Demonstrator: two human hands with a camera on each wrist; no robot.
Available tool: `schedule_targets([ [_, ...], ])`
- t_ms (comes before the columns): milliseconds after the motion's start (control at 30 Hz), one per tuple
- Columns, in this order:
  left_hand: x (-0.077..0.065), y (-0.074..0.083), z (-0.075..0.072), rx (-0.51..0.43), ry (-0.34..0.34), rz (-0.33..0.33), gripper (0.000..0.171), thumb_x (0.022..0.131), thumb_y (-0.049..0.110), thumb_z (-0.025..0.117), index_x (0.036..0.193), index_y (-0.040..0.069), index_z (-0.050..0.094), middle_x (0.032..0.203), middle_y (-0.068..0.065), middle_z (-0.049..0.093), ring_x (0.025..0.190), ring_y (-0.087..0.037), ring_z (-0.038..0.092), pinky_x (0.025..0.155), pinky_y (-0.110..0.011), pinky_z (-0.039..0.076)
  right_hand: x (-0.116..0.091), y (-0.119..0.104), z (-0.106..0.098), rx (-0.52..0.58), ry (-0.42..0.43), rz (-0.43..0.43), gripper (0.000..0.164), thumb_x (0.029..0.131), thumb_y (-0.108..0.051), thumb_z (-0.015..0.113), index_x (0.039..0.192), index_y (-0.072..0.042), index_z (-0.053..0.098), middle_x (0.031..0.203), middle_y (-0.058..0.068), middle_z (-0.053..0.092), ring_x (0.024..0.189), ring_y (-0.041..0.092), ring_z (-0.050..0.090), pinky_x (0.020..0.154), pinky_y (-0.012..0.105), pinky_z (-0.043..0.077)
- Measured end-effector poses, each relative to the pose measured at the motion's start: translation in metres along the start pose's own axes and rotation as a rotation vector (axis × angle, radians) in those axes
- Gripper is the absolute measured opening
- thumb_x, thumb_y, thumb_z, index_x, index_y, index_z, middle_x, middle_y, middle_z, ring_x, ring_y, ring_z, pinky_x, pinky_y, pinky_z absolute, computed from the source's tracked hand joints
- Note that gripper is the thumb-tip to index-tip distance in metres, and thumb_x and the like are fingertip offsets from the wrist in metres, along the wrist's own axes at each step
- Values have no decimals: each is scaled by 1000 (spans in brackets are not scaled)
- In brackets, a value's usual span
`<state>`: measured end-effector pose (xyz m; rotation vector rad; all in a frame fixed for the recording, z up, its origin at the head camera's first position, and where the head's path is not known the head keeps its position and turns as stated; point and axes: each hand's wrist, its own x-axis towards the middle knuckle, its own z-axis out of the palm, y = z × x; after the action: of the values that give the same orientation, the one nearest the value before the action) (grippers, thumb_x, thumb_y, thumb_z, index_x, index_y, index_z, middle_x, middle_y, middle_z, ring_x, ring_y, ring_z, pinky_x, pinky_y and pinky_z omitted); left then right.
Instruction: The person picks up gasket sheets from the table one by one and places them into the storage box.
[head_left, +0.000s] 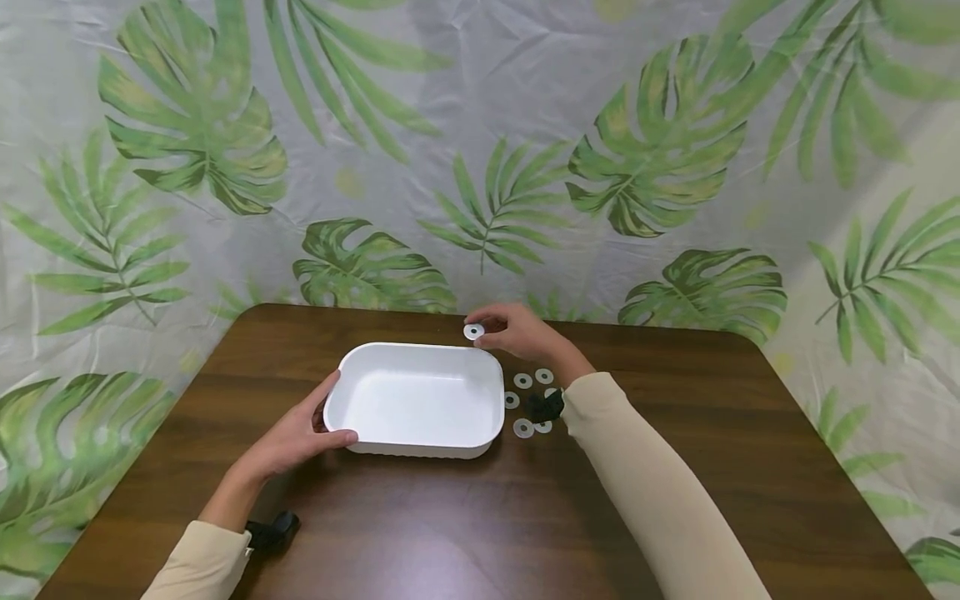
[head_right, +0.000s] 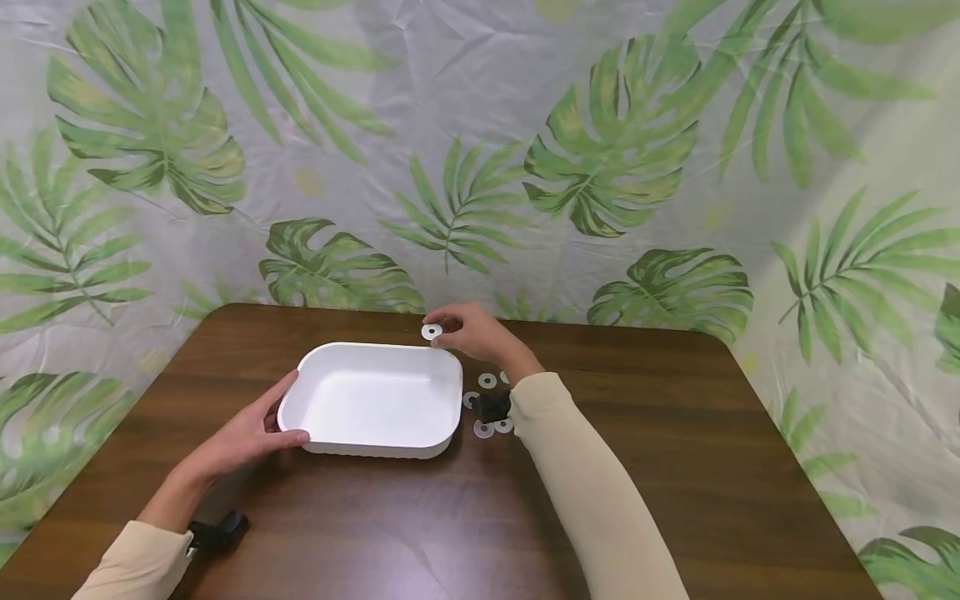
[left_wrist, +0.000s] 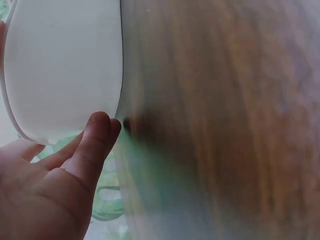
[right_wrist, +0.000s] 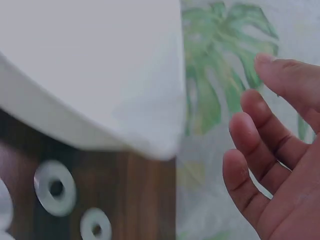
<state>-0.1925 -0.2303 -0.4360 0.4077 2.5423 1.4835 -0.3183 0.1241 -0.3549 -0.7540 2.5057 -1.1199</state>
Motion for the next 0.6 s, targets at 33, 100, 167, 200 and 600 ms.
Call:
schedule_targets([
  [33,0,0,0,2,3,-2,103,87,22,76,160,3,5,160,-32,20,128,-39,49,83,-15,47,2,-2,5,-4,-15,0,40,95,-16,67,134,-12,62,131,10,62,111,25,57,94,40,49],
  [100,0,0,1,7,8,-2,103,87,23,76,160,4,6,160,-31,21,128,-37,49,83,-15,47,5,-5,15,-17,-40,1,39,94,-18,68,133,-13,63,126,8,64,106,22,57,90,36,49],
  [167,0,0,2,7,7,3,103,87,24,76,160,4,6,161,-30,21,127,-37,49,83,-15,47,7,-8,23,-30,-56,-5,39,94,-18,69,132,-14,64,122,8,65,103,21,58,87,34,49],
  [200,0,0,2,4,6,4,103,87,24,76,160,4,6,161,-30,20,127,-37,49,84,-15,47,9,-9,27,-36,-60,-4,38,93,-17,69,131,-15,64,121,7,66,103,20,59,86,33,50],
  [600,0,0,1,-24,2,12,103,87,19,77,160,3,6,159,-32,22,126,-38,49,82,-15,48,12,-12,38,-52,-63,-30,36,93,-15,69,128,-15,66,124,6,66,107,20,61,87,32,51],
])
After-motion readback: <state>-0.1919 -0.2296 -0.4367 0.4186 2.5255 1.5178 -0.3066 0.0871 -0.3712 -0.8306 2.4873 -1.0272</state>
